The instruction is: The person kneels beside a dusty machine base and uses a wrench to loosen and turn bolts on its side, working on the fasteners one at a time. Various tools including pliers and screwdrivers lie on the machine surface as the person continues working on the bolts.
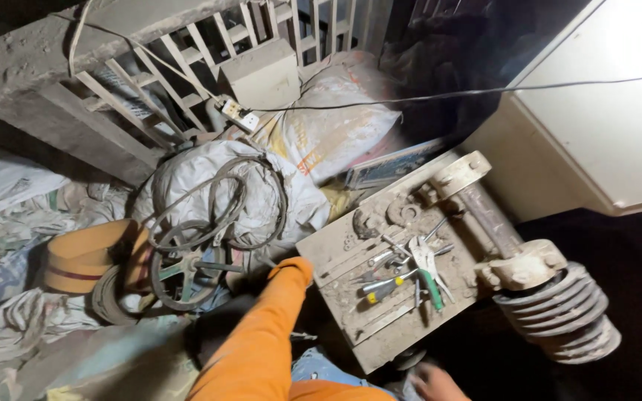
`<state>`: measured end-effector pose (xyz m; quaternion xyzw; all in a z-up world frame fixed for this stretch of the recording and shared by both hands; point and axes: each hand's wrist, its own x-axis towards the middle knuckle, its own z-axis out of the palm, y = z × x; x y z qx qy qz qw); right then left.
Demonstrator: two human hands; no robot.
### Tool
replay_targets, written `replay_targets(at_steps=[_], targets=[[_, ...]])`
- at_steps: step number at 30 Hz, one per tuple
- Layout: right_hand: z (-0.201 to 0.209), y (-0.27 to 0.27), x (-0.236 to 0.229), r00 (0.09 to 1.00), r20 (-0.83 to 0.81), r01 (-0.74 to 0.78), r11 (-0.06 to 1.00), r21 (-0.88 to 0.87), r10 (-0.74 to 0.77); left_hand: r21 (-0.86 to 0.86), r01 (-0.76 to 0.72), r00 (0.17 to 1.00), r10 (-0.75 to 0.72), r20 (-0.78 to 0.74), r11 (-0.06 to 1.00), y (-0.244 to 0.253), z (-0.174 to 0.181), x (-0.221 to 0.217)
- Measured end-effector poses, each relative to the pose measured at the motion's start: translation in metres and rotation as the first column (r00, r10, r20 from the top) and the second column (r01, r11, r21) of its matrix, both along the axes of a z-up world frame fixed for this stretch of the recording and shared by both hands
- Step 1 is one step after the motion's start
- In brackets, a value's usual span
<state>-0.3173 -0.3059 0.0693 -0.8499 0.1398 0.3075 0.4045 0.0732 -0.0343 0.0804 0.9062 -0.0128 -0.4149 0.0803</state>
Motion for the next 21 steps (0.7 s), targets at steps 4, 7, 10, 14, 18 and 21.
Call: replay_targets(at_steps=[4, 7, 10, 14, 18, 21], targets=[[0.088, 0.095, 0.161, 0.997, 0.056, -0.053, 0.994, 0.099, 0.048, 0.043, 0.143, 0.985, -0.137, -0.108, 0.989, 0.023, 0.043, 0.011], [0.123, 0.157, 0.227, 0.964, 0.22, -0.186, 0.969, 0.165, 0.147, 0.075, 0.232, 0.96, -0.216, -0.18, 0.97, 0.047, 0.09, 0.02], [0.117, 0.196, 0.256, 0.908, 0.34, -0.301, 0.946, 0.122, 0.245, 0.031, 0.194, 0.95, -0.18, -0.255, 0.98, 0.07, 0.114, 0.036], [0.115, 0.242, 0.266, 0.873, 0.413, -0.198, 0.963, -0.185, 0.259, -0.127, -0.035, 0.881, -0.029, -0.472, 0.991, 0.106, 0.123, 0.038], [0.151, 0.262, 0.273, 0.866, 0.473, -0.134, 0.987, -0.092, 0.162, -0.21, -0.25, 0.712, 0.033, -0.701, 0.945, 0.153, 0.095, 0.006], [0.145, 0.255, 0.274, 0.834, 0.478, -0.223, 0.96, -0.167, 0.277, -0.241, -0.348, 0.61, 0.024, -0.792, 0.906, 0.151, 0.086, 0.014]])
